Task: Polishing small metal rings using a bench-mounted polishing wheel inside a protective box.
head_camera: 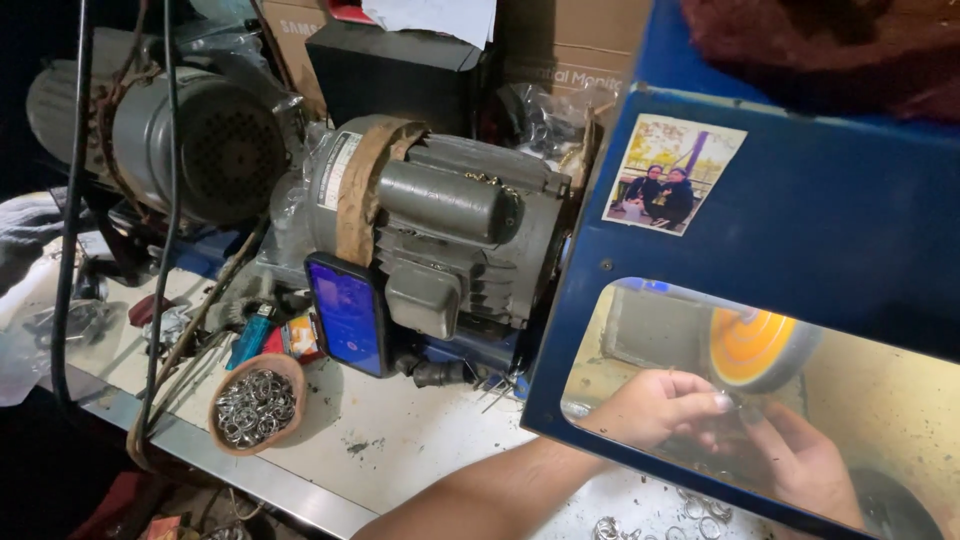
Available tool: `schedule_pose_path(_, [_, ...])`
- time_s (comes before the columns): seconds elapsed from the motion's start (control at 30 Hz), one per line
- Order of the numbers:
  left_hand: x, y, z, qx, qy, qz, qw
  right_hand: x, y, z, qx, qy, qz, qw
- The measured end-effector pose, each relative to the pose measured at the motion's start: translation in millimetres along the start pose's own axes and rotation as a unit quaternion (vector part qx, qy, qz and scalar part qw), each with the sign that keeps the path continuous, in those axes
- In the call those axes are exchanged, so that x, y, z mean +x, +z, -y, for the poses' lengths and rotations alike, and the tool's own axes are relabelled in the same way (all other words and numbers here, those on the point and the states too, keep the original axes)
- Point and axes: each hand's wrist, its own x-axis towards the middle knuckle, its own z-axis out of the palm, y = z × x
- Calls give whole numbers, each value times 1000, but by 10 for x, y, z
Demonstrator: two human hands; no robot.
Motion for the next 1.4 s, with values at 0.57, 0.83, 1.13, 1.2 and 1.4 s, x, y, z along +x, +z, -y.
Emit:
schedule_pose_path(0.57, [103, -102, -84, 181, 113, -26, 977, 642, -296, -744, -138, -272, -24, 952])
schedule_pose_path(0.83, [152, -36, -3, 244, 150, -44, 957, 450, -263, -537, -103, -330, -14, 938])
schedule_pose_path(1.13, [140, 39, -78, 228, 110, -59, 966, 426, -259, -478, -137, -404, -21, 904])
schedule_pose_path(1.2, [130, 29, -81, 209, 65, -52, 974, 459, -242, -499, -109, -325, -9, 939])
schedule_pose_path(1.4, [123, 112, -15, 160, 55, -118, 978, 543, -247, -565, -88, -234, -28, 968])
